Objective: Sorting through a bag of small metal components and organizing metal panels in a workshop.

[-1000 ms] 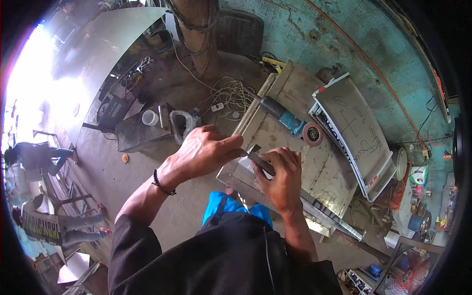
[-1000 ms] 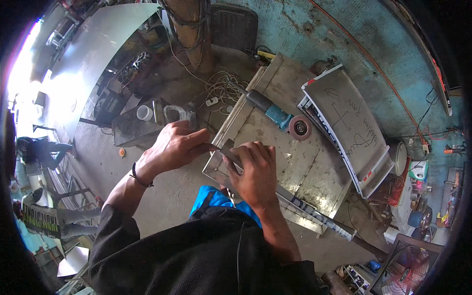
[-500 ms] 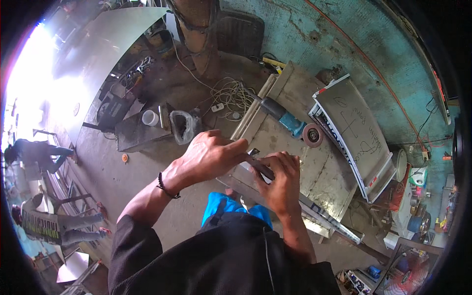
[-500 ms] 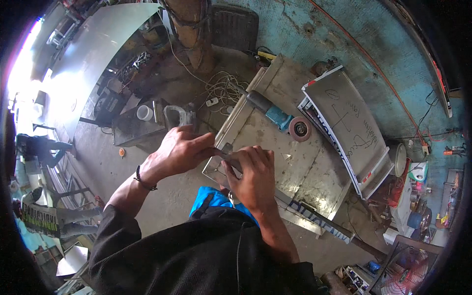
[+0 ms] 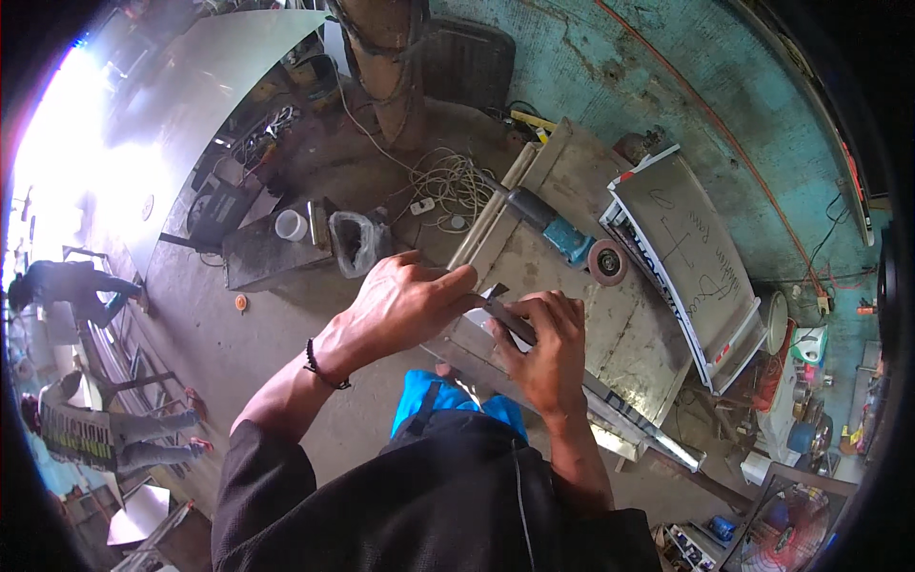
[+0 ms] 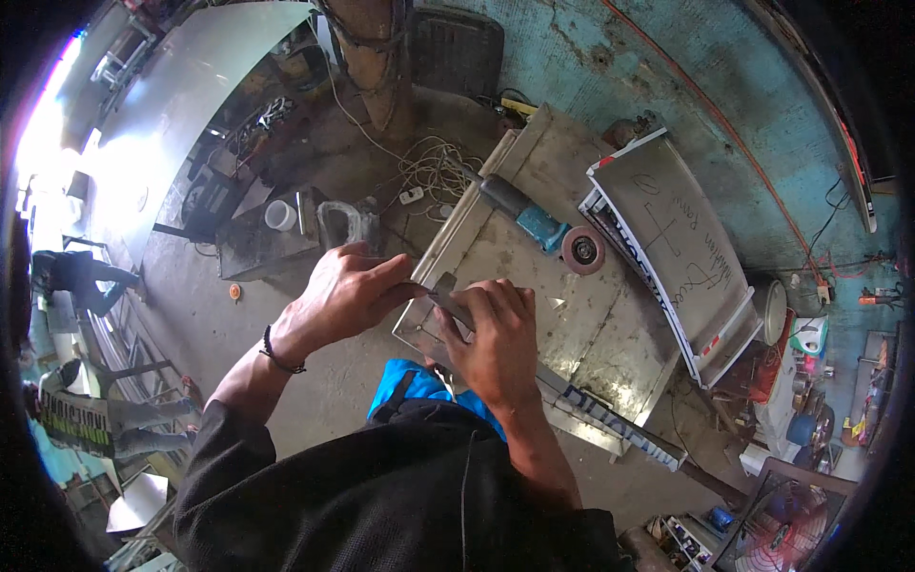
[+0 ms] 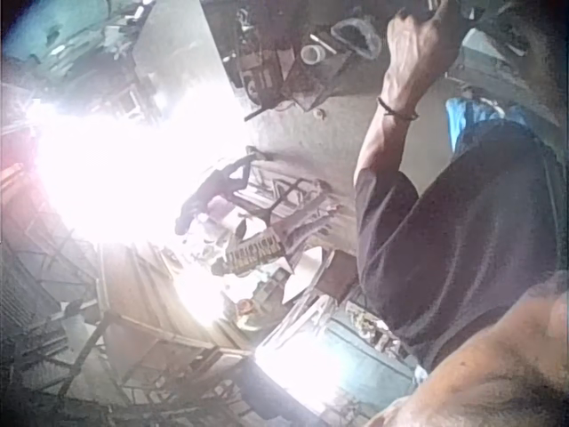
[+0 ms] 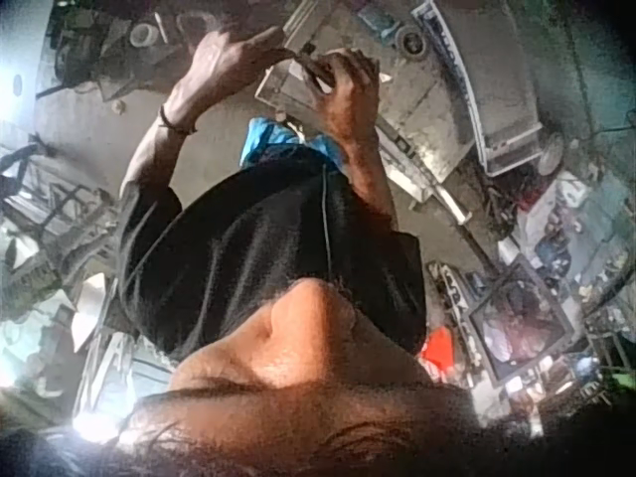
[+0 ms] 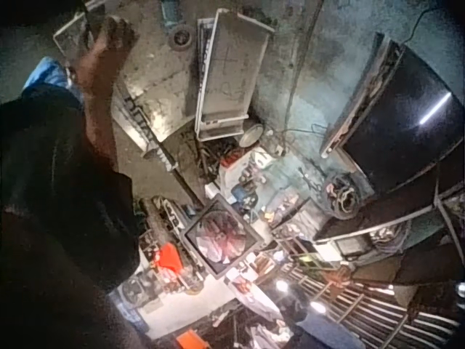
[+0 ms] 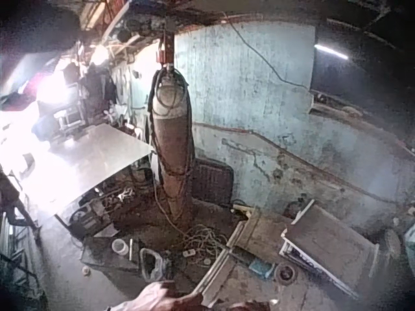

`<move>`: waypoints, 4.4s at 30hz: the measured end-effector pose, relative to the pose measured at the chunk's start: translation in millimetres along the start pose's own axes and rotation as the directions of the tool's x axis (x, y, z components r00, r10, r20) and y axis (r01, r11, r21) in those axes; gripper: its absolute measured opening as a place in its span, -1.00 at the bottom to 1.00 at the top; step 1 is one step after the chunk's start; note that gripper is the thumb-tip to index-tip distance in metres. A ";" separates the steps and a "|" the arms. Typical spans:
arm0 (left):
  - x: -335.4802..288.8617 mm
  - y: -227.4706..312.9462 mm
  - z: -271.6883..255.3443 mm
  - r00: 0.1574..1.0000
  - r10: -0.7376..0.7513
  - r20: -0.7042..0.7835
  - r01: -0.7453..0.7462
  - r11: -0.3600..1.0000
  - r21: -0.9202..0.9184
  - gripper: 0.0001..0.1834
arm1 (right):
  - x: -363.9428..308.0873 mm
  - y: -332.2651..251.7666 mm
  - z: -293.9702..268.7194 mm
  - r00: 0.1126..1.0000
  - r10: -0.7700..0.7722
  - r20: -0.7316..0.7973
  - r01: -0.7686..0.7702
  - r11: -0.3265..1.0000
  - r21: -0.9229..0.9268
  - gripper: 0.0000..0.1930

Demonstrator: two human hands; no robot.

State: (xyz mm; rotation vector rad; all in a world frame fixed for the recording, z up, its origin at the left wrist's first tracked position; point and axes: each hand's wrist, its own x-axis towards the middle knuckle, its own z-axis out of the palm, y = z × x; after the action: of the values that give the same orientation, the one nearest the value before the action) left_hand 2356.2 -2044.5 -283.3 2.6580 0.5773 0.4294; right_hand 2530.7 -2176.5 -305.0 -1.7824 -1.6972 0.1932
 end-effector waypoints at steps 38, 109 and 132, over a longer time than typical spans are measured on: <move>-4.4 -6.0 13.4 0.991 0.039 -0.126 -0.048 0.997 -0.068 -0.75 | 1.1 -2.2 -3.3 0.999 0.017 0.046 -0.017 1.000 0.012 -0.76; -6.0 -2.5 0.5 0.995 0.064 -0.070 -0.068 0.997 -0.042 -0.75 | -1.9 -3.0 -2.3 1.000 -0.003 0.010 0.003 1.000 0.016 -0.78; -7.5 -0.4 -1.5 0.998 0.060 0.024 -0.059 0.997 -0.044 -0.77 | -4.2 -5.8 -1.1 1.000 -0.007 0.008 0.007 1.000 -0.011 -0.76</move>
State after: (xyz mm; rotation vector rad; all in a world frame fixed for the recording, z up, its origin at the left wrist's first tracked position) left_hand 2349.0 -2047.1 -283.8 2.6408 0.4766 0.4194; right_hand 2525.9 -2181.2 -302.4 -1.7856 -1.7130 0.1883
